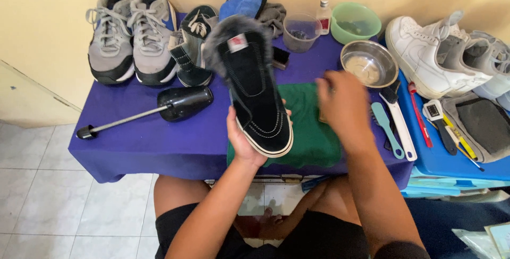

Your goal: Cleaning a pair of sneakers using a brush, cloth, and cleaning solution on a service counter.

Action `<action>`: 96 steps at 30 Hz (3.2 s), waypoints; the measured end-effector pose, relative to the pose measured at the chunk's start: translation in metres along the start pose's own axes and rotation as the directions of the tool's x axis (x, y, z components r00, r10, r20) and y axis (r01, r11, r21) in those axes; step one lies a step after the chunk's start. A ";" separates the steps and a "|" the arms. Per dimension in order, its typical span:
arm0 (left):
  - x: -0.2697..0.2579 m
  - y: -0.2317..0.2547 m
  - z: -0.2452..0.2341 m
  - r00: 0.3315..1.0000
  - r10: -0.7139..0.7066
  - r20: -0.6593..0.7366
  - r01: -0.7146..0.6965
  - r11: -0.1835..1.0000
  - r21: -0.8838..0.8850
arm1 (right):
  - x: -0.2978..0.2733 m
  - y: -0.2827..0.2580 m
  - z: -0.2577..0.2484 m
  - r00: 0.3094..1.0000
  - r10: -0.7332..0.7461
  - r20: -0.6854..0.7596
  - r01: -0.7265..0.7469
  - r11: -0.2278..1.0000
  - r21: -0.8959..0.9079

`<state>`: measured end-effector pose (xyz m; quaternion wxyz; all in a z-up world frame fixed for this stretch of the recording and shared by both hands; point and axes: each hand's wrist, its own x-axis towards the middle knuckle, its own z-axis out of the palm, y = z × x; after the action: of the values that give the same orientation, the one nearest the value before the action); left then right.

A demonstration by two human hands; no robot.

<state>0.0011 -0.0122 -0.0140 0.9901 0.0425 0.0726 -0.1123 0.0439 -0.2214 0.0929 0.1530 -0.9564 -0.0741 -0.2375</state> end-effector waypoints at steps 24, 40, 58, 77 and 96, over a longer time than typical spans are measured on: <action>-0.017 -0.005 0.027 0.980 0.156 -0.127 -0.163 0.986 -0.047 | 0.168 -0.100 0.218 0.981 -0.192 -0.019 0.169 0.807 0.565; -0.007 0.009 0.003 0.965 0.133 0.227 -0.126 0.991 -0.043 | 0.038 -0.042 -0.015 0.887 0.214 -0.409 0.426 -0.035 0.904; -0.013 0.005 0.013 0.986 0.021 -0.163 0.002 0.990 0.140 | -0.089 -0.080 0.057 0.873 -0.484 -0.059 0.484 0.845 0.229; 0.011 0.004 -0.012 0.967 0.227 -0.118 -0.210 0.967 0.142 | -0.095 -0.077 0.012 0.984 -0.177 -0.033 0.170 0.846 0.505; 0.028 -0.009 -0.050 0.979 0.168 -0.114 -0.150 0.977 0.152 | -0.108 -0.038 -0.006 0.992 -0.100 -0.080 0.127 0.698 0.705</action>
<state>0.0189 -0.0223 -0.0678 0.9838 0.1256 0.1230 -0.0348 -0.0614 -0.1945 0.0561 0.4945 -0.8136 -0.2157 -0.2166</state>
